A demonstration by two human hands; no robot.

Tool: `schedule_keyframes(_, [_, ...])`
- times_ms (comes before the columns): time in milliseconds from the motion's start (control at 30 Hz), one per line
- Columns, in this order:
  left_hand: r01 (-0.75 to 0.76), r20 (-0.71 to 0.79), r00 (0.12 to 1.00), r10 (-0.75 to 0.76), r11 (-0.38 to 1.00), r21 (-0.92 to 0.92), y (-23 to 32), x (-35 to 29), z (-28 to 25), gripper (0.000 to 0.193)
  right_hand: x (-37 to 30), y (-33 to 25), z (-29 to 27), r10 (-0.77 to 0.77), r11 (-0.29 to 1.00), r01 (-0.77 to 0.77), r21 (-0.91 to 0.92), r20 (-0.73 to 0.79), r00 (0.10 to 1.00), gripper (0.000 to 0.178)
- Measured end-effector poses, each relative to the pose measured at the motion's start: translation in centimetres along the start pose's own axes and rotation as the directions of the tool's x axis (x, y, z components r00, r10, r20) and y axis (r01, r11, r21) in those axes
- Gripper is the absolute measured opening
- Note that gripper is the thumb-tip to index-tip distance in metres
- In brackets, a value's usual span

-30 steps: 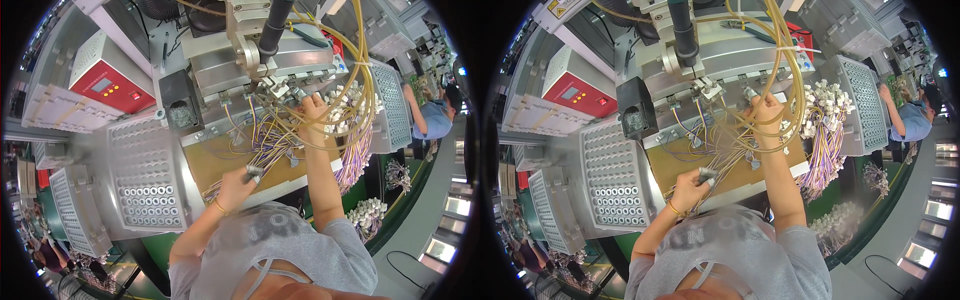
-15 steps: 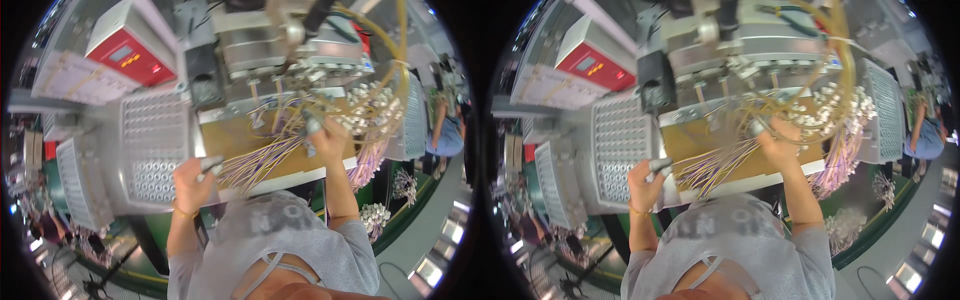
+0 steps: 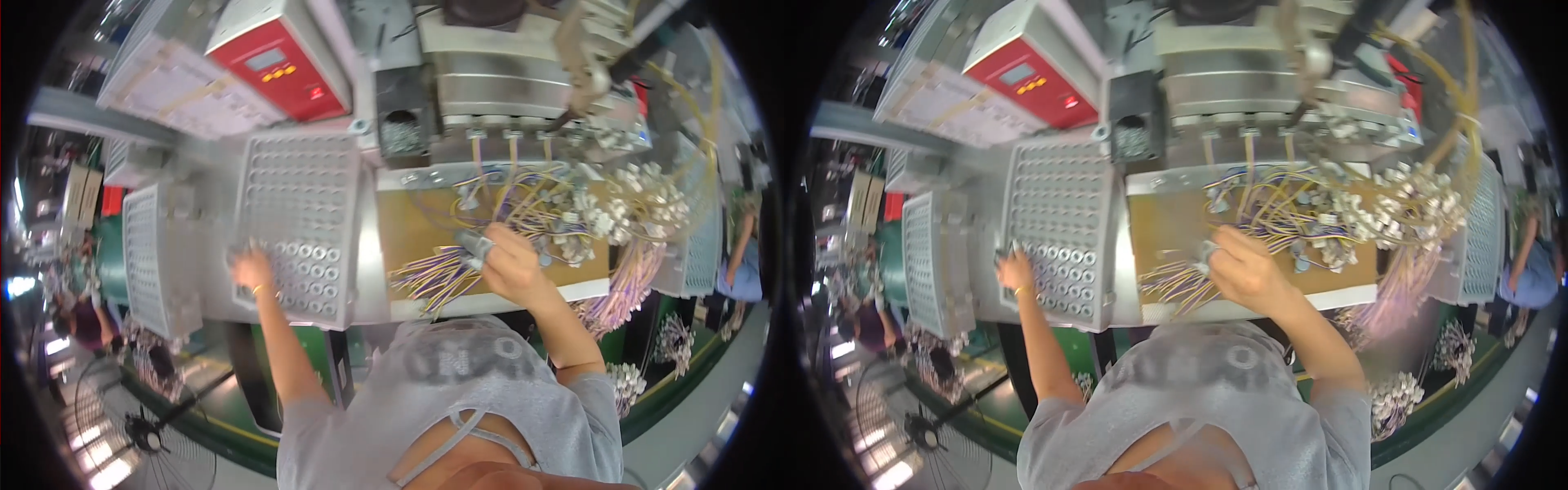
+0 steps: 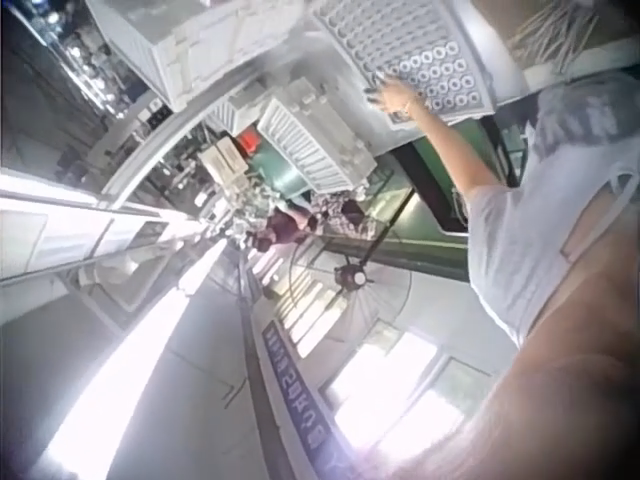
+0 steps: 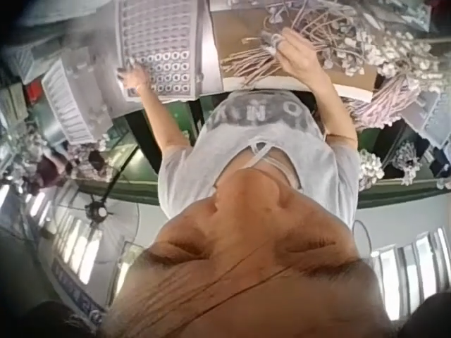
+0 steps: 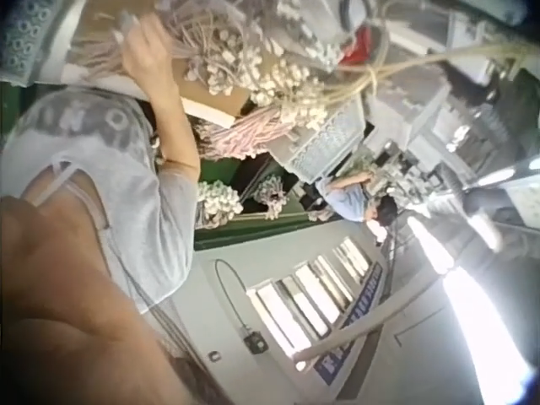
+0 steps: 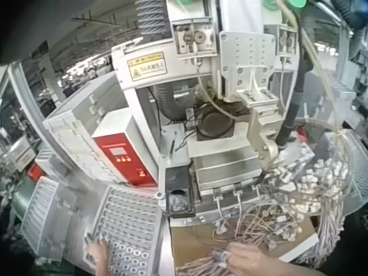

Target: The person assembles wire harnesses by taking small components from a tray, fitting them onto the connectors of wire bundles by hand, and inserting the wire assemblies into a machine.

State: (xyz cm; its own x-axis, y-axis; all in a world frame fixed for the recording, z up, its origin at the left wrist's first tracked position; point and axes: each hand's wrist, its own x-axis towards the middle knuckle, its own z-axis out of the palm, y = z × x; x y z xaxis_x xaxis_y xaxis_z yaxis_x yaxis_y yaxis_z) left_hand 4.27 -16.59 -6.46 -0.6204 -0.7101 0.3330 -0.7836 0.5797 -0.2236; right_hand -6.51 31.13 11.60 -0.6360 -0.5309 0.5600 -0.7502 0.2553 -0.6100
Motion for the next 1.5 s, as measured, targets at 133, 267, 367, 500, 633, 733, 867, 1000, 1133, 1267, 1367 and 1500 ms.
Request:
schedule_keyframes(133, [-0.003, 0.101, 0.995, 0.006, 0.999, -0.036, 2.2, 0.1, -4.7, 0.041, 1.2, -0.8, -0.2, 0.264, 0.939, -0.26, 0.225, 0.013, 0.965, 0.022])
schedule_keyframes(267, [-0.002, 0.049, 0.996, 0.079, 0.537, -0.843, 5.3, -0.1, -9.7, 0.032, 1.1, -0.5, 0.4, 0.52, 0.768, -0.516, 0.38, 0.102, 0.848, 0.019])
schedule_keyframes(367, [0.396, 0.327, 0.872, 0.364, -0.135, -0.908, 12.8, -3.5, -19.3, 0.032, 1.4, -0.1, 0.6, 0.526, 0.752, -0.522, 0.404, 0.11, 0.843, 0.006])
schedule_keyframes(500, [0.61, 0.239, 0.626, 0.742, -0.276, -0.742, 18.0, -9.2, -24.7, 0.034, 0.9, 0.1, 0.8, 0.546, 0.741, -0.536, 0.404, 0.102, 0.832, 0.006])
schedule_keyframes(633, [0.665, 0.154, 0.552, 0.82, -0.321, -0.674, 19.3, -10.7, -27.2, 0.034, 0.6, 0.1, 0.6, 0.626, 0.619, -0.608, 0.497, 0.156, 0.764, 0.005])
schedule_keyframes(733, [0.684, 0.142, 0.53, 0.836, -0.323, -0.654, 19.3, -10.8, -27.6, 0.037, 0.7, 0.0, 0.5, 0.637, 0.582, -0.609, 0.539, 0.163, 0.754, 0.005])
schedule_keyframes(867, [0.657, 0.062, 0.527, 0.848, -0.359, -0.663, 19.2, -10.9, -28.3, 0.039, 0.5, 0.1, 0.4, 0.627, 0.608, -0.586, 0.536, 0.128, 0.768, 0.007])
schedule_keyframes(1000, [0.484, -0.028, 0.609, 0.793, -0.399, -0.779, 19.5, -11.3, -28.8, 0.038, 1.5, -0.5, -0.8, 0.588, 0.704, -0.569, 0.424, 0.1, 0.802, 0.008])
schedule_keyframes(1133, [0.229, -0.136, 0.635, 0.76, -0.354, -0.907, 19.8, -11.2, -28.5, 0.034, 1.9, -0.8, -1.2, 0.47, 0.843, -0.475, 0.253, 0.086, 0.879, 0.011])
schedule_keyframes(1267, [0.685, 0.204, 0.541, 0.816, -0.287, -0.669, 20.5, -11.8, -28.5, 0.022, 1.4, -0.7, -0.5, 0.585, 0.762, -0.583, 0.282, 0.087, 0.807, 0.012])
schedule_keyframes(1367, [0.751, 0.187, 0.527, 0.829, -0.351, -0.56, 21.2, -11.6, -29.5, 0.018, 1.4, -0.5, -1.0, 0.539, 0.768, -0.533, 0.356, 0.09, 0.837, 0.011])
schedule_keyframes(1500, [0.868, 0.088, 0.301, 0.95, -0.234, -0.437, 22.0, -12.1, -29.6, 0.027, 1.4, -0.7, -2.5, 0.647, 0.496, -0.644, 0.582, 0.248, 0.722, 0.015])
